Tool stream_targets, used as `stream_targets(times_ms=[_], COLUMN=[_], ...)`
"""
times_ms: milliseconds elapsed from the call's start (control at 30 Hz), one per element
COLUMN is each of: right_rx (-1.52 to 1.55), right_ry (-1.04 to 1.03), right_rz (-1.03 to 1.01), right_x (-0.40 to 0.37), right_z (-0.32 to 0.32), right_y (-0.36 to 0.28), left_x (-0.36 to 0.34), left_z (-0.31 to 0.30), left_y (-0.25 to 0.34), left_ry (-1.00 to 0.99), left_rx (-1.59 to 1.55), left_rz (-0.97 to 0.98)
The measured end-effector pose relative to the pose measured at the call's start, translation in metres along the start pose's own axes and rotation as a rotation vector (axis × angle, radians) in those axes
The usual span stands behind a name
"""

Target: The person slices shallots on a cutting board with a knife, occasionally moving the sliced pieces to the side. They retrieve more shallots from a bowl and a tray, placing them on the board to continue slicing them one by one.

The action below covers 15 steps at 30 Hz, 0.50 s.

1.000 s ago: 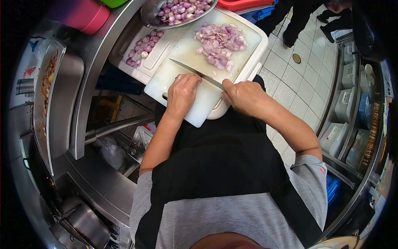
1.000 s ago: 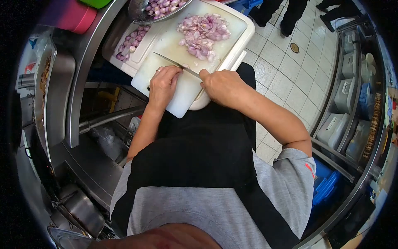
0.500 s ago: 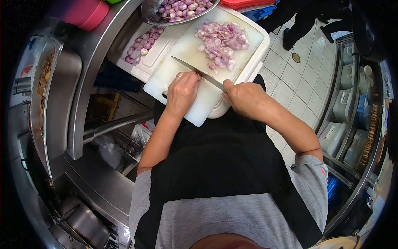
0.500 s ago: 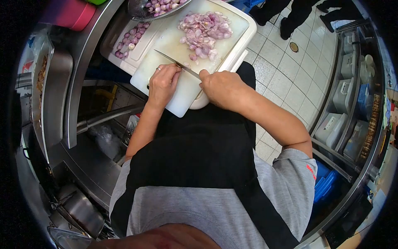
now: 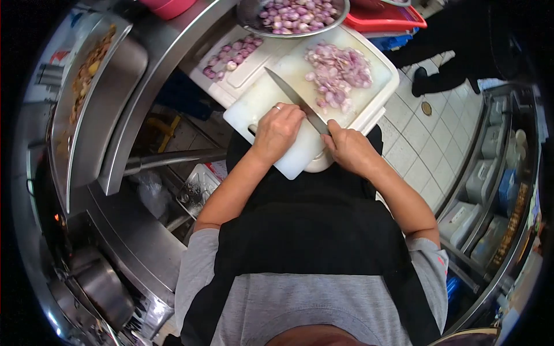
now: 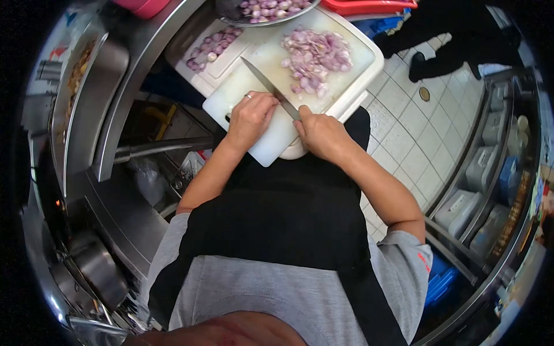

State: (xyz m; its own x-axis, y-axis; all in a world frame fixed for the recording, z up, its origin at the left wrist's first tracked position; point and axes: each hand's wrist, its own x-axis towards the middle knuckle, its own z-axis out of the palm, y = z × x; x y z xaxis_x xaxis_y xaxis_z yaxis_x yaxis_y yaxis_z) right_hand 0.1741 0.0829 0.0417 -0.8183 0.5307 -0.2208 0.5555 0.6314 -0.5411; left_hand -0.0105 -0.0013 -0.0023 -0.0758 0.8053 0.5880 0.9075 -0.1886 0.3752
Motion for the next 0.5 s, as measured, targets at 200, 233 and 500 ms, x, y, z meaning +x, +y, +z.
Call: stream_targets(times_ms=[200,233,500], right_rx=[0.005,-0.011,-0.066], right_ry=[-0.010,0.025,-0.031], right_rz=[-0.043,-0.014,-0.053], right_x=[0.004,-0.001,-0.029], right_z=[-0.028,-0.033,-0.018], right_y=[0.010,0.008,0.012], left_x=[0.004,0.007,0.048], left_z=[-0.013,-0.020,-0.053], left_y=[-0.027,-0.043,-0.134], left_ry=[-0.028,0.020,-0.105], left_rx=[-0.045,-0.051,0.365], left_rz=[-0.055,-0.125,-0.571])
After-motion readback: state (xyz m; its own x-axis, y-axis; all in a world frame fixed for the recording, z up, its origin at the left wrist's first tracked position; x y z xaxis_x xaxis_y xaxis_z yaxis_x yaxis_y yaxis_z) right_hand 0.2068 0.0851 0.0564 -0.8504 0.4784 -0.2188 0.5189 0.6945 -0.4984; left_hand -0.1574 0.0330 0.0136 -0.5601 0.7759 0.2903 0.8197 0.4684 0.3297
